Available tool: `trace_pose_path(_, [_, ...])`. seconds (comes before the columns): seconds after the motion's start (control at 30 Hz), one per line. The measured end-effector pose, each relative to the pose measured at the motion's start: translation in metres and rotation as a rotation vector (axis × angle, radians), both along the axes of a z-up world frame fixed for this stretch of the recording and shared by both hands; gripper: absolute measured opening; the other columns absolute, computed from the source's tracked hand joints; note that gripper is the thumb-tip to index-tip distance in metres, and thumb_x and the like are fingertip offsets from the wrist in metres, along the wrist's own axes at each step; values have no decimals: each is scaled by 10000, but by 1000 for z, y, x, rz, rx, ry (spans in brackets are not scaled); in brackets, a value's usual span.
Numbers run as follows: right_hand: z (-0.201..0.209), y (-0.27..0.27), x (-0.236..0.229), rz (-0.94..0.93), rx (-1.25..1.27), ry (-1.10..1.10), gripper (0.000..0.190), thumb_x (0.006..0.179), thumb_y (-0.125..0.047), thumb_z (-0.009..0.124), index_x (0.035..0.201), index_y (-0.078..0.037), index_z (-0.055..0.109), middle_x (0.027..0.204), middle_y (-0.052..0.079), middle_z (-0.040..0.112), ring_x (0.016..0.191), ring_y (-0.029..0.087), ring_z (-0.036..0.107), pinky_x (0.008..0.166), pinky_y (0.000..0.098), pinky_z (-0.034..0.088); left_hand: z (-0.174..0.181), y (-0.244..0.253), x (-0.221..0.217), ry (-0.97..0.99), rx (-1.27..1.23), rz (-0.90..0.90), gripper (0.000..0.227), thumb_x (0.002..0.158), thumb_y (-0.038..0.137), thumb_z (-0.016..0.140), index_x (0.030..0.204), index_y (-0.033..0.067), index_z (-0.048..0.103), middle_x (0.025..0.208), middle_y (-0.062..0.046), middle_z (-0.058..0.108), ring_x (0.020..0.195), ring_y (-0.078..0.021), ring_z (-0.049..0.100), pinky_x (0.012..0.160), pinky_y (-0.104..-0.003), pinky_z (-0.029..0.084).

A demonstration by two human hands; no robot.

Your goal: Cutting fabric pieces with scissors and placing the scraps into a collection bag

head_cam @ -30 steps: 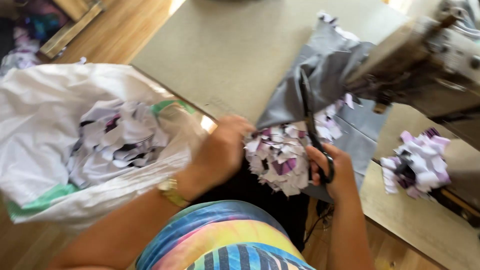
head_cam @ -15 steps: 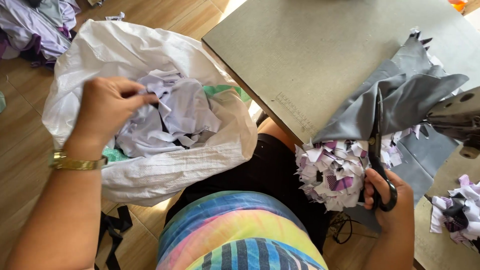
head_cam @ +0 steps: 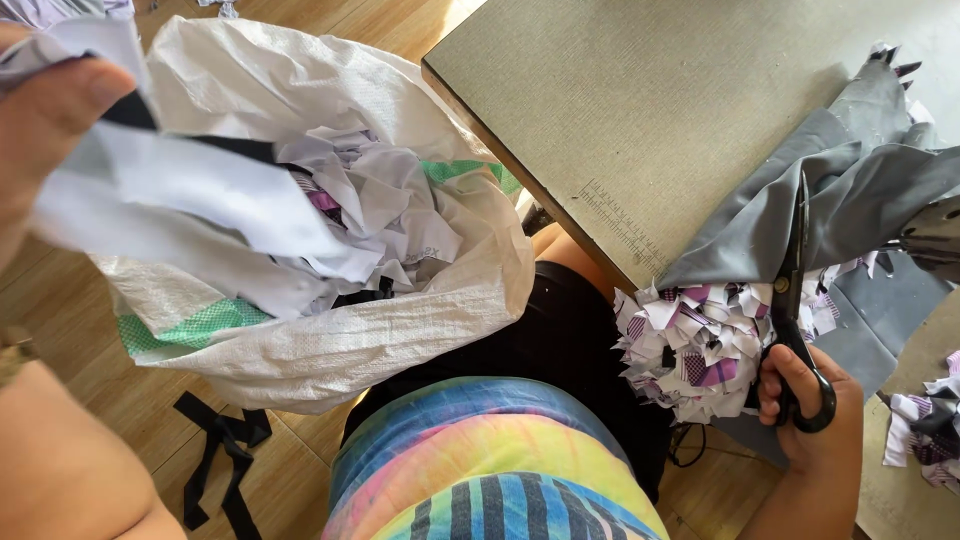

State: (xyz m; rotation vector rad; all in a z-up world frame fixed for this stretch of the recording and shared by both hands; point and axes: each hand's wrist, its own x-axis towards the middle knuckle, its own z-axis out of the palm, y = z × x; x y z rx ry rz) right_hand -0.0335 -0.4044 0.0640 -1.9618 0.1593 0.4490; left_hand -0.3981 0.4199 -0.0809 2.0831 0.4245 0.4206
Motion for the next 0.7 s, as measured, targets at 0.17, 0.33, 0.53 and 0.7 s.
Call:
trace_pose_path(0.17, [5,2,-2,11,-16,-1,391,1089,-358,723,946,-29,569,731,78,439,541,163,393,456,277,264,-47,90,-37,182,-116,-33,378,1201,105,400,1525,-89,409,1527,-300,453,1419,-408,442,1303,-522,295])
trace_pose_path(0.33, [-1,-5,1,21,8,-15,388,1092,-350,715,954,-20,564,737,81,425,551,169,383,473,291,250,247,-217,59,414,680,67,76,1004,173,850,1053,135,894,969,-51,816,908,-223,717,830,-400,499])
trace_pose_path(0.53, [1,-2,1,5,9,9,403,1088,-363,731,950,-20,572,745,85,437,567,172,391,469,278,269,81,-213,125,639,842,32,401,923,327,859,1129,-15,823,1096,-227,713,1066,-422,652,900,-510,616])
trace_pose_path(0.7, [4,-1,-3,-8,22,3,370,1076,-338,730,954,-26,572,733,82,456,538,164,406,454,281,276,143,-213,130,467,683,71,172,977,187,786,973,21,833,970,-165,783,910,-344,720,752,-465,628])
